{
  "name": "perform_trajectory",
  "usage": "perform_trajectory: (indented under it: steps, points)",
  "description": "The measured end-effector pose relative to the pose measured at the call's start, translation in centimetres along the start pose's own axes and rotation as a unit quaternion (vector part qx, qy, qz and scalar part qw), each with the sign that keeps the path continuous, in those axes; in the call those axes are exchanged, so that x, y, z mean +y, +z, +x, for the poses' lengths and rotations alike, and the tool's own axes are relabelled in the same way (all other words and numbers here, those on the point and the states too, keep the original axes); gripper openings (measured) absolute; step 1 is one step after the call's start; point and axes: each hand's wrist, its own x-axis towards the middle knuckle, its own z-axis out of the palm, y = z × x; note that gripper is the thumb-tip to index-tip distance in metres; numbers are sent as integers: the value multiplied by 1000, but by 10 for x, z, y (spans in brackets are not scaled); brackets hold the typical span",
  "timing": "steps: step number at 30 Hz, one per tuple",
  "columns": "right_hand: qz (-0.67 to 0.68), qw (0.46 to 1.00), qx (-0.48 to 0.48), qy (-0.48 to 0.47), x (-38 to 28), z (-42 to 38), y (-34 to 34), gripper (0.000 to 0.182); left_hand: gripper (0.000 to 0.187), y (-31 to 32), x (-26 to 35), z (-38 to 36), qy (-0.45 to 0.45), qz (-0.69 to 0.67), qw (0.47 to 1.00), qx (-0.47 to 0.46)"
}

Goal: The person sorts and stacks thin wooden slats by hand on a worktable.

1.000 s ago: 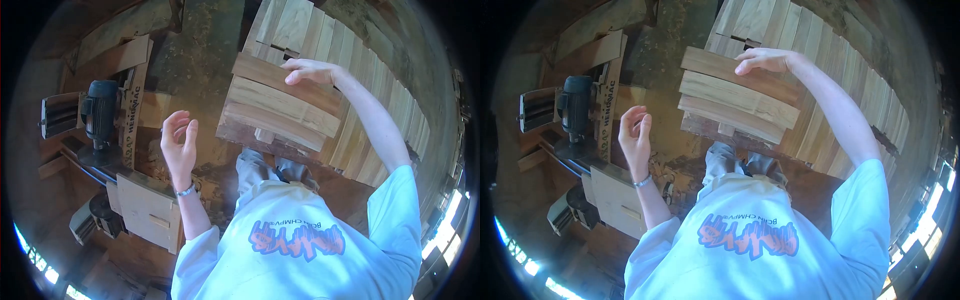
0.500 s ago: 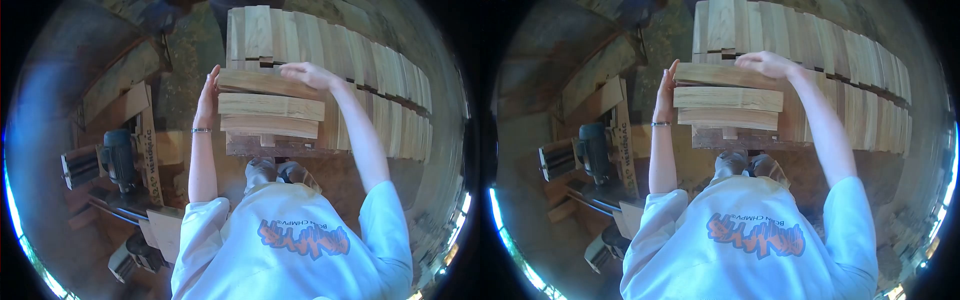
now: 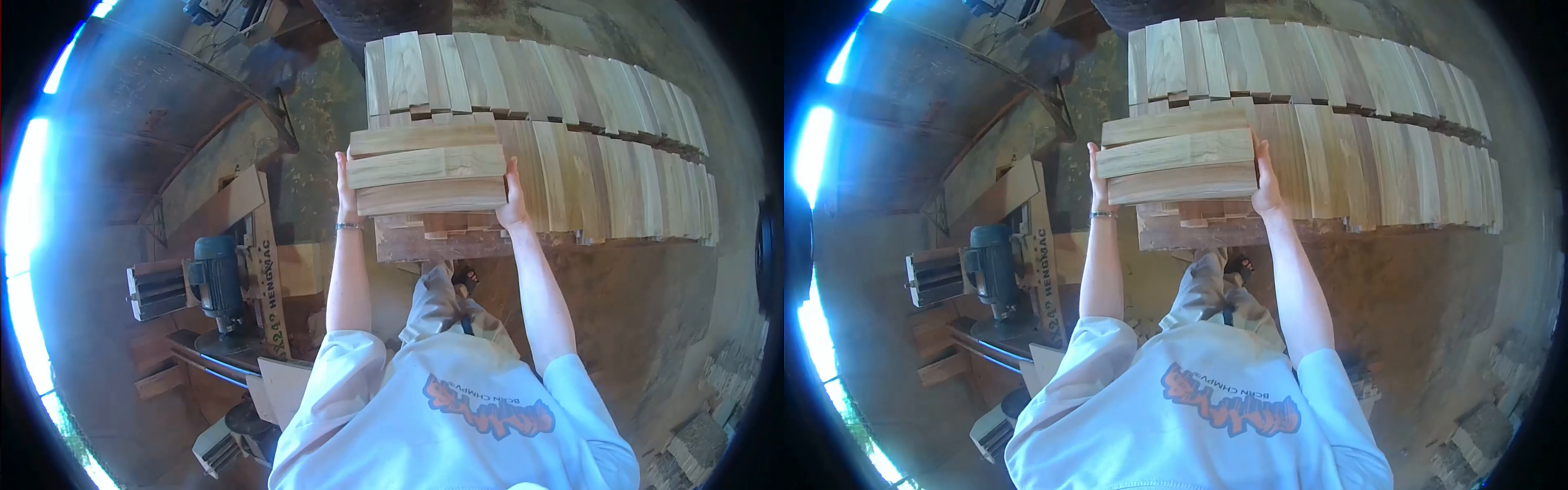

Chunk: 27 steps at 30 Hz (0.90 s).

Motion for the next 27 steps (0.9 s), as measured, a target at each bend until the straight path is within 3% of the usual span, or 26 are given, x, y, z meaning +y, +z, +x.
perform_trajectory:
  steps: [5,8,9,11,13,14,16,17,20,21,23,27]
  points:
    - [51,998,-18,22,-5,-4,-6,82,68,6,-7,1,56,20,998,36]
    - [36,999,-14,13,-10,-8,-3,89,56,3,6,0,177,236,951,96]
    - [13,1000,-5,5,-19,-14,5,92,49,20,22,-9,197,189,951,147]
    - [-47,998,-9,-37,-27,-21,8,96,43,53,57,-15,278,358,892,9]
    - [-121,988,-44,-89,-15,-30,-4,101,47,87,91,-30,345,506,782,-115]
    - [-155,979,-61,-114,-5,-37,-10,105,56,123,101,-40,270,619,717,-175]
    - [-218,957,-94,-169,5,-42,-15,117,58,130,76,-31,263,676,654,-215]
    - [-259,952,-75,-146,3,-42,-11,118,59,129,69,-25,259,702,619,-237]
    - [-357,929,-5,-93,2,-46,12,120,59,125,66,-22,322,690,610,-221]
    - [-378,922,18,-85,3,-50,12,117,59,127,62,-28,299,684,625,-229]
    - [-401,910,28,-103,-2,-39,15,113,59,129,73,-24,272,678,643,-229]
    - [-427,894,28,-131,-5,-42,17,110,56,131,71,-26,303,684,621,-236]
